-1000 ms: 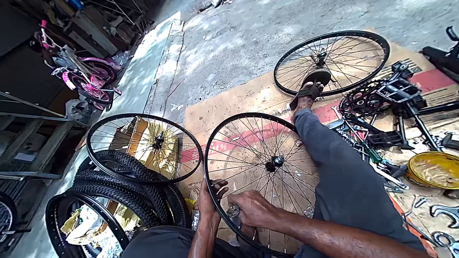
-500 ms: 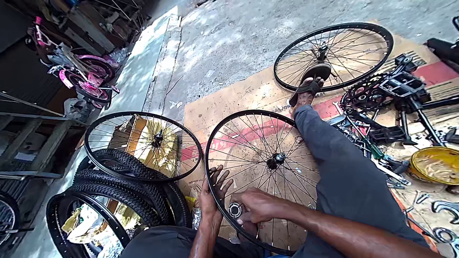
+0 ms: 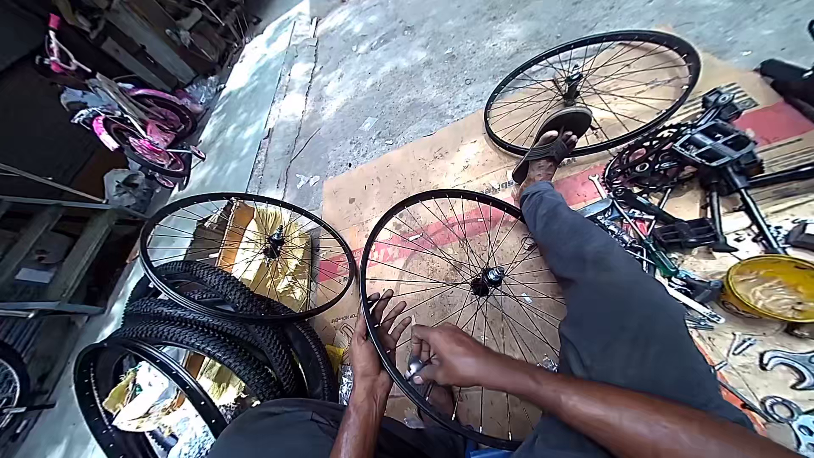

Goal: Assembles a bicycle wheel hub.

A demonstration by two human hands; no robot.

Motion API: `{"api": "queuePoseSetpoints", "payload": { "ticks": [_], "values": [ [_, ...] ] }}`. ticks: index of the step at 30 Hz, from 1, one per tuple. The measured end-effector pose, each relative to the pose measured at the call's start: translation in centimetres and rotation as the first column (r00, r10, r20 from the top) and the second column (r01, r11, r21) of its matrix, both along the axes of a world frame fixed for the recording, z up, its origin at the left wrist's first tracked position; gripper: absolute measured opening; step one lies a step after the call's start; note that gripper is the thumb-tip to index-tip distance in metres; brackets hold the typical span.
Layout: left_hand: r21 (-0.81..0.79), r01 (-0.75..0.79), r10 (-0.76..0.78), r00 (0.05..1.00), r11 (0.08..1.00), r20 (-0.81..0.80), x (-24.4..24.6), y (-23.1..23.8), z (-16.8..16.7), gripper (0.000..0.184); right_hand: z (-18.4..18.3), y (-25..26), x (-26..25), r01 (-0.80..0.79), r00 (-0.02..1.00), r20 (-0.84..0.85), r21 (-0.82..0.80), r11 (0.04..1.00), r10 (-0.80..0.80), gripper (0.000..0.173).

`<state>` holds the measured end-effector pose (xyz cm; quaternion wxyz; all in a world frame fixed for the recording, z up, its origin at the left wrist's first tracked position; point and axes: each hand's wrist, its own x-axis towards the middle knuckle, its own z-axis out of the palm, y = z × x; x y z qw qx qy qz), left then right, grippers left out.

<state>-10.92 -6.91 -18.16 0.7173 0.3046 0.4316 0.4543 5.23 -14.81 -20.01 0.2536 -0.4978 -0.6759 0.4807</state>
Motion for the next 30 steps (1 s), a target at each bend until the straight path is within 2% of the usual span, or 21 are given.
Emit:
{"api": "queuePoseSetpoints", "payload": {
  "ticks": [2,3,4,6,8,9,11,13,14,16,18,19,20,22,24,27,28,30],
  "values": [
    [-0.001,-0.005,0.005,1.0,1.0,-0.002,0.2,0.1,0.0,0.05,-0.2,-0.3,-1.5,0.01,0.982,0.188,0.14,0.99,-0.036,0.025],
    [-0.003,-0.009,0.009,1.0,1.0,-0.006,0.2,0.2,0.0,0.05,-0.1,-0.2,-1.5,-0.033,0.978,0.211,0.144,0.989,0.002,0.024],
    [-0.006,-0.01,0.01,1.0,1.0,-0.01,0.1,0.2,-0.1,0.049,0.2,0.0,-0.9,-0.098,0.981,0.177,0.103,0.99,0.078,0.024],
    [-0.013,-0.01,0.01,1.0,1.0,-0.005,-0.1,0.1,-0.2,0.049,0.7,0.5,1.2,-0.219,0.975,-0.026,0.004,0.976,0.219,0.037],
    [-0.017,-0.012,0.012,1.0,1.0,-0.003,0.0,0.1,-0.1,0.049,0.3,0.4,1.8,-0.166,0.974,-0.165,-0.043,0.985,0.157,0.032],
    [-0.017,-0.011,0.011,1.0,1.0,-0.007,0.1,0.0,0.0,0.049,0.1,0.2,1.2,-0.075,0.99,-0.124,-0.05,0.996,0.068,0.029],
    [-0.015,-0.008,0.008,1.0,1.0,-0.017,0.3,-0.1,0.2,0.049,-0.4,-0.3,-0.8,0.043,0.995,0.083,0.08,0.996,-0.049,0.023],
    [-0.016,-0.015,0.015,1.0,1.0,-0.022,0.4,0.0,0.1,0.05,-0.5,-0.4,-1.5,-0.003,0.978,0.207,0.159,0.987,-0.03,0.02],
    [-0.018,-0.017,0.016,1.0,1.0,-0.024,0.3,0.1,0.1,0.05,-0.1,-0.1,-1.0,-0.064,0.982,0.185,0.116,0.991,0.042,0.021],
    [-0.018,-0.017,0.017,1.0,1.0,-0.021,0.1,0.1,-0.1,0.049,0.6,0.5,1.0,-0.191,0.982,0.002,0.008,0.982,0.191,0.036],
    [-0.014,-0.012,0.012,1.0,1.0,-0.016,0.0,0.1,-0.1,0.049,0.3,0.5,1.9,-0.161,0.973,-0.179,-0.063,0.985,0.148,0.034],
    [-0.013,-0.011,0.011,1.0,1.0,-0.018,0.0,0.0,0.0,0.05,0.3,0.3,1.5,-0.084,0.985,-0.159,-0.088,0.993,0.07,0.033],
    [-0.014,-0.009,0.009,1.0,1.0,-0.022,0.1,0.0,0.1,0.05,0.3,0.1,0.6,-0.008,0.998,-0.069,-0.065,0.998,0.004,0.032],
    [-0.011,-0.014,0.014,1.0,1.0,-0.027,0.3,0.0,0.2,0.05,-0.1,-0.2,-1.2,0.031,0.988,0.148,0.109,0.994,-0.047,0.025],
    [-0.013,-0.014,0.014,1.0,1.0,-0.023,0.2,0.1,0.2,0.051,-0.1,-0.1,-1.4,-0.048,0.976,0.217,0.14,0.989,0.016,0.02],
    [-0.014,-0.007,0.007,1.0,1.0,-0.019,0.0,0.2,0.1,0.05,0.4,0.5,1.4,-0.236,0.972,0.002,0.073,0.969,0.236,0.039],
    [-0.015,-0.007,0.006,1.0,1.0,-0.026,0.0,0.2,0.1,0.049,0.0,0.4,2.0,-0.266,0.961,-0.051,0.107,0.958,0.272,0.04],
    [-0.023,0.014,-0.016,0.997,1.0,-0.073,-0.1,0.5,0.2,0.05,-0.3,-0.1,1.5,-0.257,0.963,-0.029,0.197,0.946,0.268,0.033]
  ]
}}
